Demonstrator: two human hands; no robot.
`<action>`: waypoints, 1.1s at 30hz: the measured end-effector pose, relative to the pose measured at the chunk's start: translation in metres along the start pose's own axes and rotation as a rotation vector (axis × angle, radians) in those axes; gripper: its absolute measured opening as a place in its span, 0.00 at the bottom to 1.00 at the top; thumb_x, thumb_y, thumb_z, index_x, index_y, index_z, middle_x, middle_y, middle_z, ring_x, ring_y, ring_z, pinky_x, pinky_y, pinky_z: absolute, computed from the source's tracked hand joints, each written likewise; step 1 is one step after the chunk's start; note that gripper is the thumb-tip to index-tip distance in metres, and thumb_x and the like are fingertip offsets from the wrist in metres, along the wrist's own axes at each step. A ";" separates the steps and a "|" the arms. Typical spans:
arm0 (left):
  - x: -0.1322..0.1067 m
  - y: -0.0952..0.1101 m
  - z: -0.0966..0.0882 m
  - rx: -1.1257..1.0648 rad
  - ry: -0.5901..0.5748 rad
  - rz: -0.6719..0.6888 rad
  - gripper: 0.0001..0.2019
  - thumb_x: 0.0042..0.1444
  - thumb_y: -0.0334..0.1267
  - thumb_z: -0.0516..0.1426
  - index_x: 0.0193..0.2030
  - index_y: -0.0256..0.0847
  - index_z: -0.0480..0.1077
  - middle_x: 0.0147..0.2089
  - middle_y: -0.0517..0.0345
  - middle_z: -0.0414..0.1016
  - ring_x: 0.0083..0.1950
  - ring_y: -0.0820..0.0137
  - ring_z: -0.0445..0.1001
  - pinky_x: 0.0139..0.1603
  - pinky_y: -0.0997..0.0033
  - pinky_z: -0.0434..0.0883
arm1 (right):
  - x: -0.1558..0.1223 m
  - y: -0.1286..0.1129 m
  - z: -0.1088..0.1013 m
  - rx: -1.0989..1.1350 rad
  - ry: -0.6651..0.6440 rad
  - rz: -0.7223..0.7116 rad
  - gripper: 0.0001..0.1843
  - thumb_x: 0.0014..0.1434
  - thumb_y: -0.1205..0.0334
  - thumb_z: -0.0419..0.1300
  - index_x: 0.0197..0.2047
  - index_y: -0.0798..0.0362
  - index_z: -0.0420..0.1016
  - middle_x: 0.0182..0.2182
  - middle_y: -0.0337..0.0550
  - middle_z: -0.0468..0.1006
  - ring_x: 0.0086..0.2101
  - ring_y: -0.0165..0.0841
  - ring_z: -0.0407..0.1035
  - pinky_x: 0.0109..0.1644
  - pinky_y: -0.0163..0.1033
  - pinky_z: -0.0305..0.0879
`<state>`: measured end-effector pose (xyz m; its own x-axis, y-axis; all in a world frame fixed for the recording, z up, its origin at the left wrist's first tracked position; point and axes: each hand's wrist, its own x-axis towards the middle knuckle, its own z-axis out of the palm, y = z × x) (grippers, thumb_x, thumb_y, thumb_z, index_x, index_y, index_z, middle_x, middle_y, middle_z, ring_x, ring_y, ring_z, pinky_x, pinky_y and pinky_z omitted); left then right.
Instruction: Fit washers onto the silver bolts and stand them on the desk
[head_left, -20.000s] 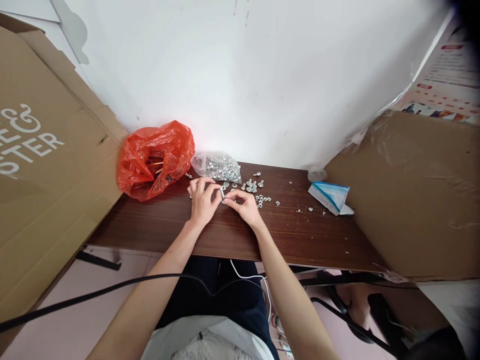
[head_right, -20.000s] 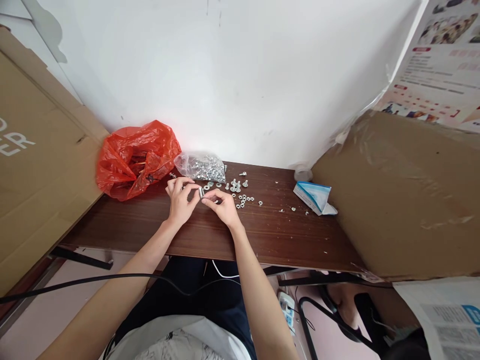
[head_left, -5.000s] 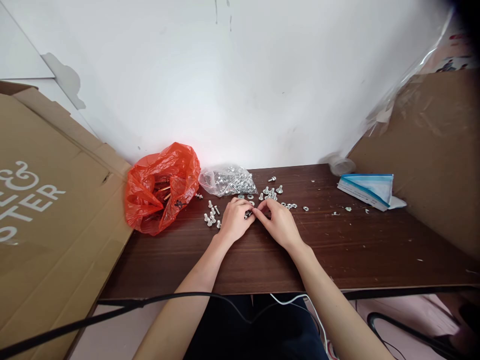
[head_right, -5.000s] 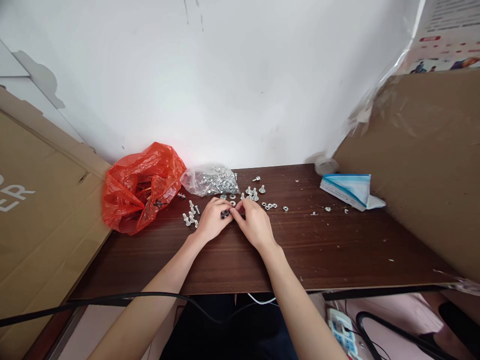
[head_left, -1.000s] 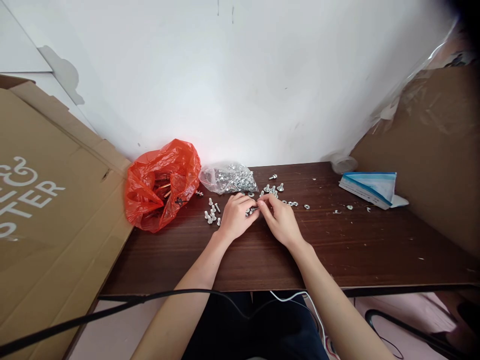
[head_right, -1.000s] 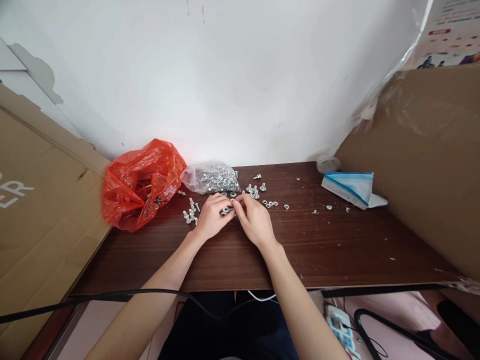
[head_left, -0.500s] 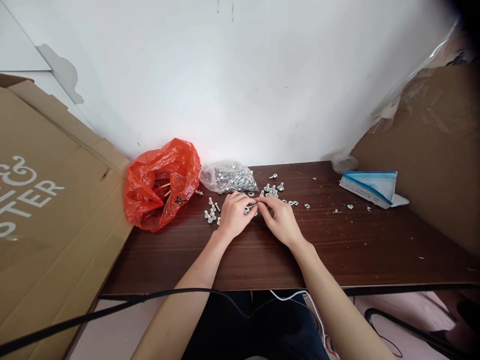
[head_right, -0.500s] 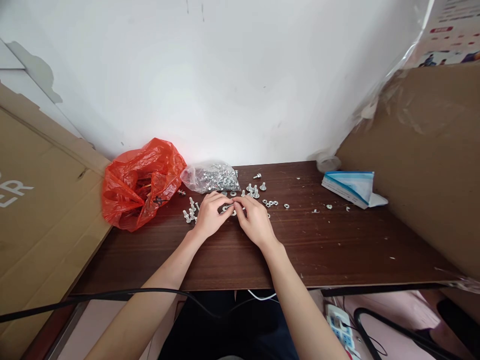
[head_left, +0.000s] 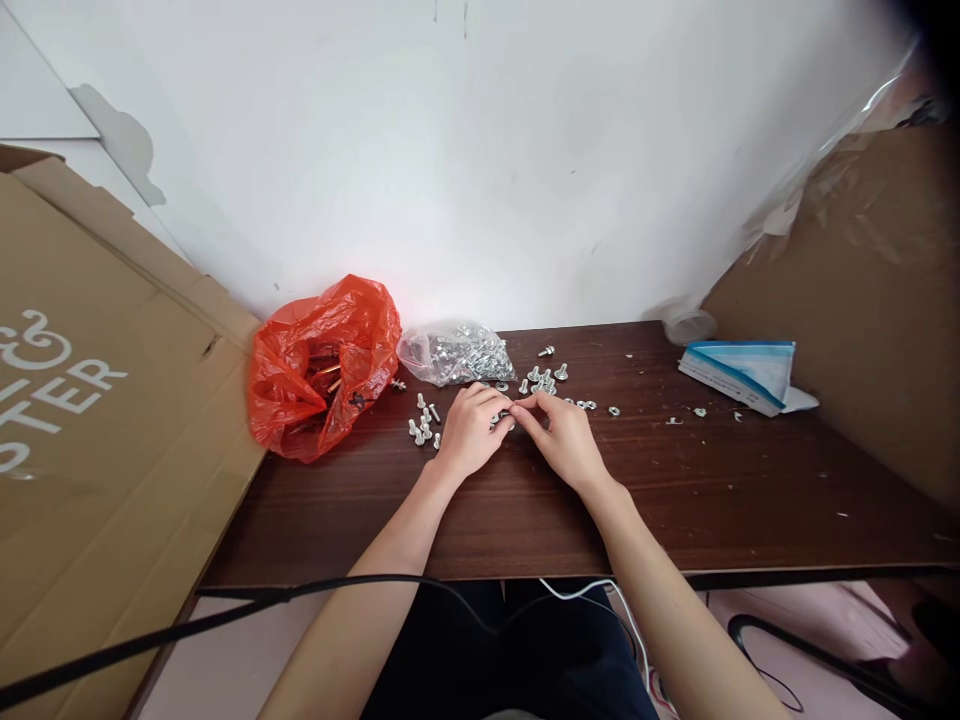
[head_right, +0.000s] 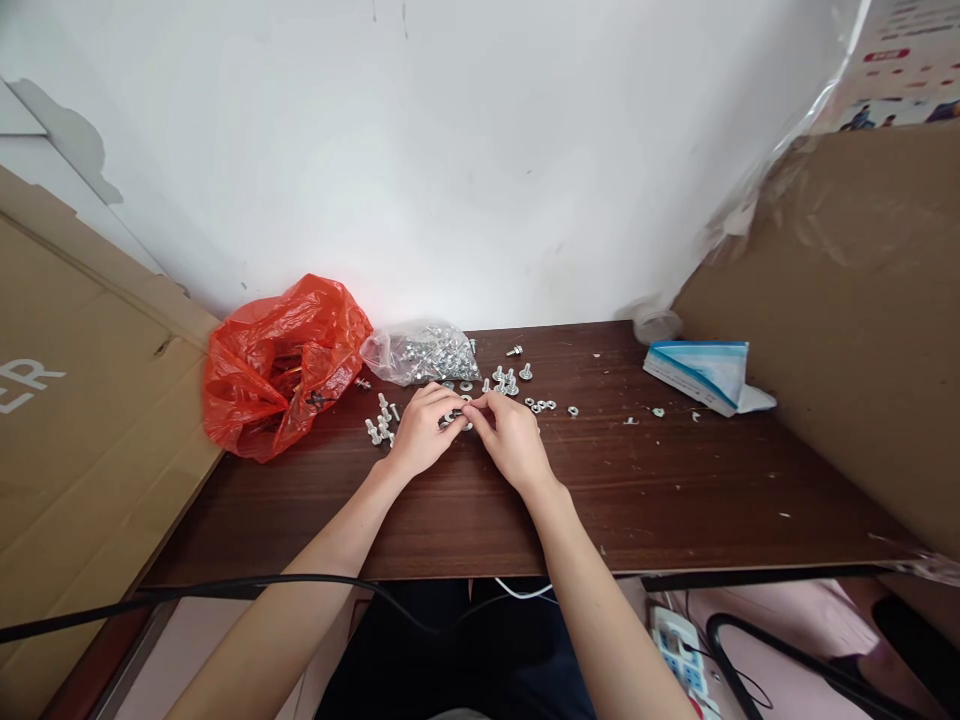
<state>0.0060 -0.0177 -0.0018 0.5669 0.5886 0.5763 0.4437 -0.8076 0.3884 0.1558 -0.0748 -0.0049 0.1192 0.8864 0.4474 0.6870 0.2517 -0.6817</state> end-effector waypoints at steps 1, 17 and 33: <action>0.000 0.000 0.000 0.005 0.001 0.002 0.03 0.58 0.31 0.58 0.35 0.40 0.73 0.38 0.56 0.78 0.43 0.66 0.70 0.47 0.62 0.68 | 0.000 0.000 0.000 -0.015 0.004 0.007 0.15 0.63 0.51 0.54 0.34 0.52 0.74 0.31 0.42 0.79 0.28 0.33 0.69 0.34 0.36 0.60; 0.001 0.001 0.002 -0.060 0.053 0.100 0.05 0.60 0.36 0.58 0.35 0.38 0.73 0.35 0.55 0.77 0.38 0.68 0.68 0.44 0.64 0.69 | -0.001 -0.002 -0.003 -0.211 -0.050 0.048 0.25 0.68 0.47 0.43 0.24 0.51 0.61 0.19 0.39 0.70 0.21 0.29 0.61 0.28 0.34 0.49; -0.001 0.002 0.005 -0.067 0.003 0.111 0.05 0.60 0.36 0.57 0.35 0.38 0.73 0.36 0.55 0.77 0.39 0.68 0.69 0.46 0.62 0.70 | -0.002 -0.004 -0.001 -0.196 -0.077 0.135 0.32 0.67 0.43 0.40 0.21 0.53 0.66 0.19 0.42 0.71 0.21 0.29 0.59 0.29 0.35 0.47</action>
<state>0.0096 -0.0192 -0.0050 0.6079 0.4954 0.6205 0.3311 -0.8684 0.3690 0.1542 -0.0777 -0.0024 0.1691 0.9358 0.3092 0.7952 0.0559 -0.6038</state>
